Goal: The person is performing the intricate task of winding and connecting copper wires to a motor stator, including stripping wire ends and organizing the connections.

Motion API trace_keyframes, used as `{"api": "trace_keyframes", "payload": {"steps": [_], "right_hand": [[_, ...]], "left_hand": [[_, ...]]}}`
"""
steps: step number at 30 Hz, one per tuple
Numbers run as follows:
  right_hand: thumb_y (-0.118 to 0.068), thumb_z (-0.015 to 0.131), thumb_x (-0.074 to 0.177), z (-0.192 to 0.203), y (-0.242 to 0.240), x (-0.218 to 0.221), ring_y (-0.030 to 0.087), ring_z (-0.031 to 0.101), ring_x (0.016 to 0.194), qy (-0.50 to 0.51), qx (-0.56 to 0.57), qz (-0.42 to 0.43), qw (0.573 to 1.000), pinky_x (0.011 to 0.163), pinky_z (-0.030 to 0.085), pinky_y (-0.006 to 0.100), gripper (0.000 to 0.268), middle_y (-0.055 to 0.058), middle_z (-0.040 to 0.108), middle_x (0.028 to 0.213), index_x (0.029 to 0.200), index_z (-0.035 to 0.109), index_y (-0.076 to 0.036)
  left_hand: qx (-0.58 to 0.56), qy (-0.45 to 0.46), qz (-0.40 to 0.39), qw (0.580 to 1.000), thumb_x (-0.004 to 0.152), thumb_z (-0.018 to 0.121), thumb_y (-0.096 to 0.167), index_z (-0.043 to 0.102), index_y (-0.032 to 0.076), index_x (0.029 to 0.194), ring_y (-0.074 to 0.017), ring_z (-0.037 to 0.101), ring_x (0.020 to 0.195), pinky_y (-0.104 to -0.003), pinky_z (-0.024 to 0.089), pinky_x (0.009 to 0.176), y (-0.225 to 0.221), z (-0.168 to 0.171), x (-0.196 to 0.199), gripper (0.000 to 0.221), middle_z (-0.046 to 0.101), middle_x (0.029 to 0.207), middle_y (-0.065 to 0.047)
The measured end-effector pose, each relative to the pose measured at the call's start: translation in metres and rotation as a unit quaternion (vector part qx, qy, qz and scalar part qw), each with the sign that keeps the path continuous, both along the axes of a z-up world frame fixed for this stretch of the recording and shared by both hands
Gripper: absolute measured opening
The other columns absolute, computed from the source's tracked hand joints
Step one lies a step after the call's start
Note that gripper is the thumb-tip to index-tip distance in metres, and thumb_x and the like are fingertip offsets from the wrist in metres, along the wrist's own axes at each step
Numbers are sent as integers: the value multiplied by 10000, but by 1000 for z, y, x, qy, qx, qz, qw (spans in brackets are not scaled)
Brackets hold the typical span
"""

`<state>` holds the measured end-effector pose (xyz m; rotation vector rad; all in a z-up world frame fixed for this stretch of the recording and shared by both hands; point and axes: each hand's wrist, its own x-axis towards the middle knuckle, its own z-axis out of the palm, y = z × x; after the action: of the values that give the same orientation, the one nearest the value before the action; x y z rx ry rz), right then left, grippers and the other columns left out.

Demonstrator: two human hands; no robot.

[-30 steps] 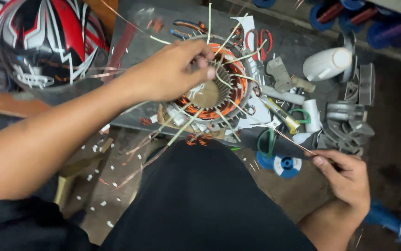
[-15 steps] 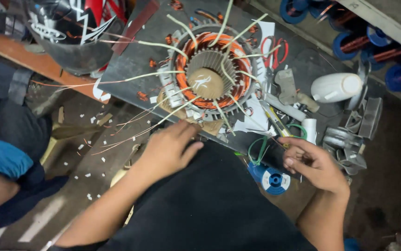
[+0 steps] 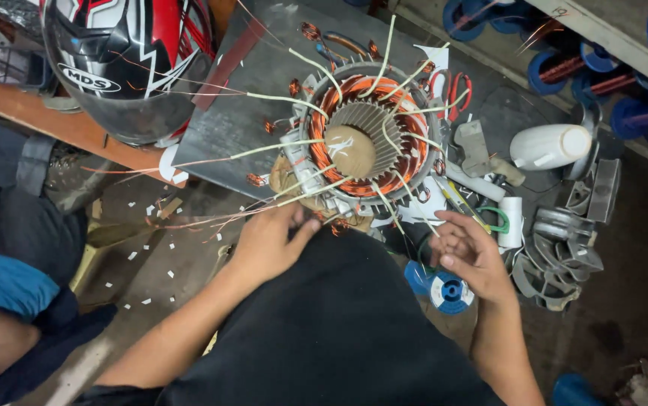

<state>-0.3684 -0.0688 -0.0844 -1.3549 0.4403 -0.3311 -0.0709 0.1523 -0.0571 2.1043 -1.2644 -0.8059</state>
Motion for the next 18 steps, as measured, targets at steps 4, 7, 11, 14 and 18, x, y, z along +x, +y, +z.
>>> {"api": "trace_keyframes", "payload": {"steps": [4, 7, 11, 14, 18], "right_hand": [[-31, 723, 790, -2, 4, 16, 268, 684, 801, -81, 36, 0, 996, 695, 604, 406, 727, 272, 621, 1012, 1405, 382, 152], [-23, 706, 788, 4, 7, 23, 320, 719, 804, -114, 46, -3, 992, 677, 621, 442, 674, 308, 644, 971, 1357, 409, 183], [8, 643, 833, 13, 10, 24, 327, 740, 813, -128, 35, -9, 991, 690, 623, 449, 544, 321, 680, 941, 1307, 455, 194], [62, 606, 845, 28, 8, 27, 298, 765, 774, -93, -23, -9, 995, 681, 632, 399, 403, 301, 721, 898, 1218, 535, 198], [105, 625, 817, 29, 14, 30, 277, 758, 724, -74, -20, -22, 997, 656, 629, 393, 368, 291, 721, 889, 1170, 579, 195]], "left_hand": [[-29, -15, 50, 998, 960, 612, 338, 507, 22, 1226, -494, 571, 1119, -531, 485, 908, 2, -19, 13, 426, 554, 1168, -272], [-77, 33, 27, 996, 1012, 517, 244, 384, 6, 1440, -523, 478, 1252, -566, 447, 1000, 1, -10, 17, 508, 428, 1393, -299], [-44, 98, -1, 994, 1051, 410, 311, 301, 12, 1516, -524, 421, 1315, -589, 410, 1046, -5, 6, 17, 563, 348, 1467, -295], [-22, 96, -4, 995, 1036, 450, 330, 394, 29, 1439, -489, 497, 1241, -573, 455, 1006, 0, -7, 16, 506, 457, 1354, -242], [33, 102, 2, 994, 1030, 435, 412, 305, 81, 1523, -457, 512, 1265, -562, 448, 1018, 6, -1, 10, 608, 445, 1398, -233]]}}
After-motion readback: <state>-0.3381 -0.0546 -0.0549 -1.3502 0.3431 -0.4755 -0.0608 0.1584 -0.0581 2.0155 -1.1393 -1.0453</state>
